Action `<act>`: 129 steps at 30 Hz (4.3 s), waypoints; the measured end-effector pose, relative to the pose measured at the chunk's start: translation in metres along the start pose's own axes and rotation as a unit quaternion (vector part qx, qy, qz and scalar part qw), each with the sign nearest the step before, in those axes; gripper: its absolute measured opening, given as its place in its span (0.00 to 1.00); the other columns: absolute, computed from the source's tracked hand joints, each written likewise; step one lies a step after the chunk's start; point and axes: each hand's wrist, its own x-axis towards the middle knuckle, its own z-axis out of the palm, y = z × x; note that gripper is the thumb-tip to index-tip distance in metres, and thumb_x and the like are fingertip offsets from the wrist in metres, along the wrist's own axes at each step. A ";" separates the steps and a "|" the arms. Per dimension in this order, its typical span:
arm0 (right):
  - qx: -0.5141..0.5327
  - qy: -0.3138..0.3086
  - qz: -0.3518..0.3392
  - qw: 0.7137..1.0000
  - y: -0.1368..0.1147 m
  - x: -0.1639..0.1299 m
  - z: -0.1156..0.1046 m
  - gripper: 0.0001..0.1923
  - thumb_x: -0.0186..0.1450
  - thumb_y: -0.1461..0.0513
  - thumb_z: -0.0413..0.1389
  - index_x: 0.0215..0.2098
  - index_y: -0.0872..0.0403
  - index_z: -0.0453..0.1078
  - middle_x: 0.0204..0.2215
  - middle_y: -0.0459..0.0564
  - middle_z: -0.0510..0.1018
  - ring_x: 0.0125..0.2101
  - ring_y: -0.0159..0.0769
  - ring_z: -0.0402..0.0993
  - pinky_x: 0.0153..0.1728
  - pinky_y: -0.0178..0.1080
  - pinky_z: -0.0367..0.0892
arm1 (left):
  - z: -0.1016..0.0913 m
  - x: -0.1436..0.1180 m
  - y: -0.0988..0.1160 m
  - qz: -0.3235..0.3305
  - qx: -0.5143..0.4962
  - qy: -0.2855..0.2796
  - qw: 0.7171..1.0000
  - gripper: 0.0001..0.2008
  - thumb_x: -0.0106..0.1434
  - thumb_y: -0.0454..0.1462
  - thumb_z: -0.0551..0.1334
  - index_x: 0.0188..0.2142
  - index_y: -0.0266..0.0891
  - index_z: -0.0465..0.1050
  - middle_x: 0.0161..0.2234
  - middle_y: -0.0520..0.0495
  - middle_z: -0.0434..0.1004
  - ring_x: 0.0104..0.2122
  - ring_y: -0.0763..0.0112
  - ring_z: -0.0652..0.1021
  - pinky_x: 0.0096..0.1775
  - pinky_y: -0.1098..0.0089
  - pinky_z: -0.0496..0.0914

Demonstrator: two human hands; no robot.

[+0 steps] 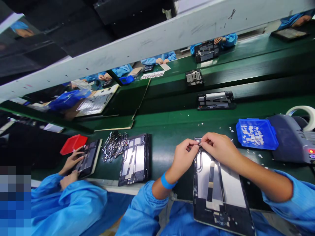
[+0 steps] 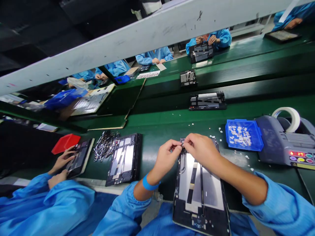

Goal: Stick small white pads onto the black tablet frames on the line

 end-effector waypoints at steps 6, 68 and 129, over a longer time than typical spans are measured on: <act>-0.081 0.064 -0.081 0.991 0.004 -0.014 0.019 0.11 0.71 0.62 0.53 0.38 0.51 0.79 0.35 0.50 0.85 0.36 0.40 0.81 0.39 0.39 0.69 | 0.001 -0.005 0.004 -0.022 -0.008 0.023 0.999 0.05 0.62 0.37 0.66 0.33 0.39 0.81 0.30 0.50 0.81 0.29 0.71 0.75 0.33 0.71 0.68; -0.118 0.031 -0.052 0.991 0.004 -0.014 0.009 0.09 0.67 0.66 0.53 0.30 0.51 0.72 0.28 0.47 0.77 0.31 0.37 0.71 0.34 0.38 0.58 | 0.014 -0.004 -0.009 -0.081 -0.186 0.031 0.979 0.09 0.59 0.38 0.71 0.34 0.39 0.73 0.32 0.50 0.80 0.34 0.71 0.79 0.39 0.70 0.72; -0.214 -0.022 -0.144 0.966 0.036 -0.002 -0.009 0.14 0.75 0.62 0.50 0.46 0.55 0.78 0.39 0.54 0.82 0.40 0.43 0.76 0.45 0.43 0.68 | -0.051 0.037 0.003 0.429 0.520 -0.174 0.718 0.16 0.79 0.35 0.51 0.58 0.40 0.74 0.49 0.43 0.80 0.39 0.63 0.72 0.38 0.59 0.62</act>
